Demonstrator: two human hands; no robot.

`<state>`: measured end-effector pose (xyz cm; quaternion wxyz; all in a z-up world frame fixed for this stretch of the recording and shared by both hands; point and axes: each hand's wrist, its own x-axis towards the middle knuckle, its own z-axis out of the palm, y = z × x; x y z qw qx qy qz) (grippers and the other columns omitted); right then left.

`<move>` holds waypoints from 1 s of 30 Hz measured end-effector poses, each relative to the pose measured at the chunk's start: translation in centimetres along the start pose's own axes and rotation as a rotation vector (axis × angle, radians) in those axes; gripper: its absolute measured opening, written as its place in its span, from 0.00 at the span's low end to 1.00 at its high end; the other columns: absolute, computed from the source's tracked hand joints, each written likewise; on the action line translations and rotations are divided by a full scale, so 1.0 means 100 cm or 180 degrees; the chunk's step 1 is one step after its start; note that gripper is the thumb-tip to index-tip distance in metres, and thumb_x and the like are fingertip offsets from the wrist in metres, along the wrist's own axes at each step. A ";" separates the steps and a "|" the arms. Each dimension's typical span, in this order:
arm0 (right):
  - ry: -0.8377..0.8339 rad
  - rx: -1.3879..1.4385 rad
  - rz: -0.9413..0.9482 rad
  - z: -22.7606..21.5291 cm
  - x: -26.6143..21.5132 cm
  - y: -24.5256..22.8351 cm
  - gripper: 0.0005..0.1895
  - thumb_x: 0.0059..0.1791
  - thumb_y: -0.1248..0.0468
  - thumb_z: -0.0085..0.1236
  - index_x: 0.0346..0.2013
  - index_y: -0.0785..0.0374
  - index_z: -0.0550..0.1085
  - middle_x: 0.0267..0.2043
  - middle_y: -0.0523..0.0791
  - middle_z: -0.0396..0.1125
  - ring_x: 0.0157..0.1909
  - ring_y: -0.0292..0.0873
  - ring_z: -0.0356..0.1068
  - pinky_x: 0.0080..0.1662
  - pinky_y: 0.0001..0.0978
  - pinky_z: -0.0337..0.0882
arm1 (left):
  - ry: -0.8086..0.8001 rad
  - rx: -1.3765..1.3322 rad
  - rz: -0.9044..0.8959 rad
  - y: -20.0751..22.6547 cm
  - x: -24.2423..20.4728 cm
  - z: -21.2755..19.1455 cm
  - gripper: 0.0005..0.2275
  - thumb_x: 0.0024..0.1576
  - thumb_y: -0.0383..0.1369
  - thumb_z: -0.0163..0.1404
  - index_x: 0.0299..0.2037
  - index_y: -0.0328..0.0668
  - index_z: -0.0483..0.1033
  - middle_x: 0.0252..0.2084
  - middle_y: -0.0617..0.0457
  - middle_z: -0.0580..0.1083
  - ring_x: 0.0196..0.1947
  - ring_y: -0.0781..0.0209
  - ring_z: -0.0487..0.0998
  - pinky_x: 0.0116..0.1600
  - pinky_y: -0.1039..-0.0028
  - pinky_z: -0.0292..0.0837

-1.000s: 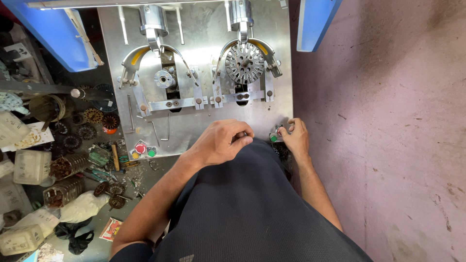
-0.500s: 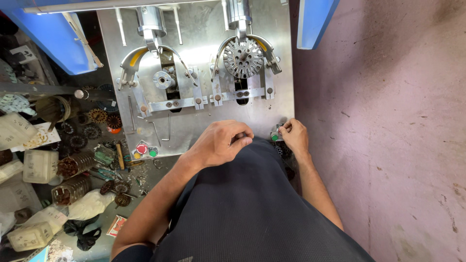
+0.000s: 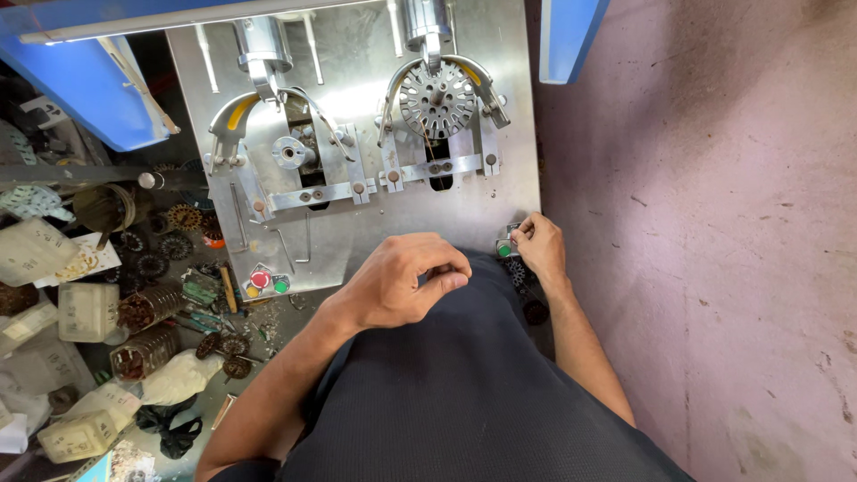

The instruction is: The person uses an Allen key to tighten screws on a metal fixture and then places a circular metal component into the machine, securing it in place. The person continues to adjust and tighten the component using the Allen key.

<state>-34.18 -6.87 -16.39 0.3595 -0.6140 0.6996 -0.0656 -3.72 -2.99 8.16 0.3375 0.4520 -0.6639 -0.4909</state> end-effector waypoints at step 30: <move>-0.1368 0.0147 -0.2272 0.040 -0.030 -0.155 0.09 0.45 0.70 0.65 0.38 0.68 0.75 0.36 0.49 0.70 0.35 0.46 0.72 0.39 0.37 0.72 | 0.2848 0.0935 -0.2364 -0.239 -0.140 -0.018 0.10 0.54 0.36 0.63 0.38 0.39 0.79 0.28 0.52 0.78 0.30 0.57 0.80 0.39 0.66 0.73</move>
